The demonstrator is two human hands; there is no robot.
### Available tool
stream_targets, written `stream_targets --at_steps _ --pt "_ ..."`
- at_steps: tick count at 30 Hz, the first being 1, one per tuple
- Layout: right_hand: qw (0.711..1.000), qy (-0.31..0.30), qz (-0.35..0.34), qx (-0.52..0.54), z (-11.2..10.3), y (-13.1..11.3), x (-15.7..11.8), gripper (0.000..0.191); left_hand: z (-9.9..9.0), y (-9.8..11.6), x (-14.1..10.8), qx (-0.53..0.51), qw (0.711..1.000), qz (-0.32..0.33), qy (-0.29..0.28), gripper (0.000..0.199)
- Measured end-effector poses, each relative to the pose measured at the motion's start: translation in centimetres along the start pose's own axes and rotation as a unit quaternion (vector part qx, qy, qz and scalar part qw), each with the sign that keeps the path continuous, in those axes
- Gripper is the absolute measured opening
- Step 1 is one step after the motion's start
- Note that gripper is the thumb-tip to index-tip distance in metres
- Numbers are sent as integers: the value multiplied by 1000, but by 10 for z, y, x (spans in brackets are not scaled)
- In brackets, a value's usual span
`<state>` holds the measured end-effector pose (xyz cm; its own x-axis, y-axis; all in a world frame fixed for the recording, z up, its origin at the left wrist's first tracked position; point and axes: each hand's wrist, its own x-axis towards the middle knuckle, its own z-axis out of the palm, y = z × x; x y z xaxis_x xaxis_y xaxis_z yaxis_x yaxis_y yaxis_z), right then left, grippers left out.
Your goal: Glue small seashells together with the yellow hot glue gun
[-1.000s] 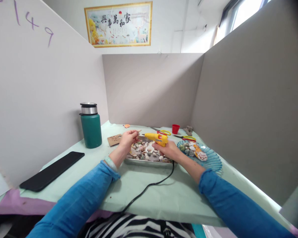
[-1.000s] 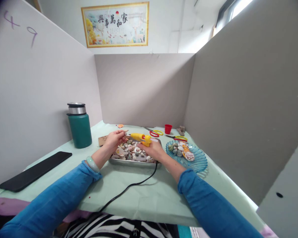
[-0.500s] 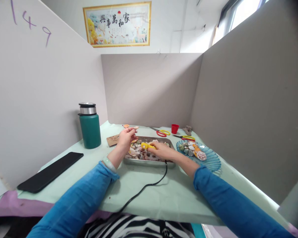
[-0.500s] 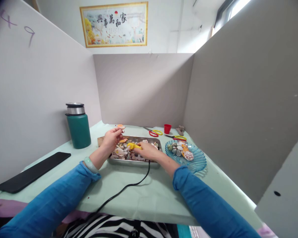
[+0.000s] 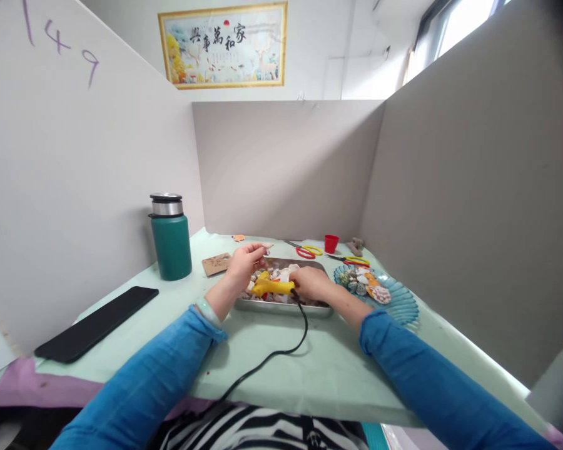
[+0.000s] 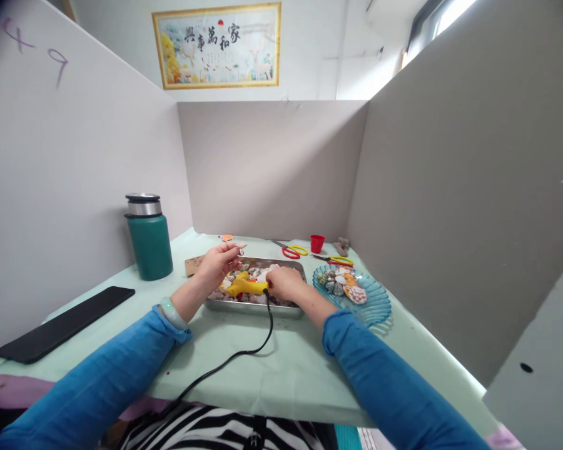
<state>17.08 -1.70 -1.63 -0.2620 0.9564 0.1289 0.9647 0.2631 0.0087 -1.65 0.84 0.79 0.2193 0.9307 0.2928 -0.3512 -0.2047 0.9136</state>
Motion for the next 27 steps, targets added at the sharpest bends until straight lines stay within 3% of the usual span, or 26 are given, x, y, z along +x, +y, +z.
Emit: stream_targets --at_steps 4,8,10,13,15,17,22,27 --pt "1000 5 -17 1 1 -2 -2 20 0 -2 -1 -12 999 -34 -33 23" --pt "988 115 -11 104 -2 2 -4 20 0 -3 -1 -32 997 -52 -43 19" --pt "954 168 -25 248 -6 2 -7 20 1 -3 -2 -38 996 -57 -50 19" --pt "865 155 -38 475 -14 -6 -12 21 2 -5 -2 -50 995 -59 -64 18" --pt "810 154 -47 563 -17 -13 -16 24 2 -7 -2 -52 994 -59 -72 18" --pt "777 151 -46 610 -18 -19 -19 25 2 -9 -2 -51 994 -62 -74 17" --pt "732 148 -11 665 -17 -24 -21 28 4 -11 -2 -42 994 -75 -70 18" --pt "720 159 -10 675 -12 -24 -19 29 6 -11 -5 -39 993 -74 -81 16"
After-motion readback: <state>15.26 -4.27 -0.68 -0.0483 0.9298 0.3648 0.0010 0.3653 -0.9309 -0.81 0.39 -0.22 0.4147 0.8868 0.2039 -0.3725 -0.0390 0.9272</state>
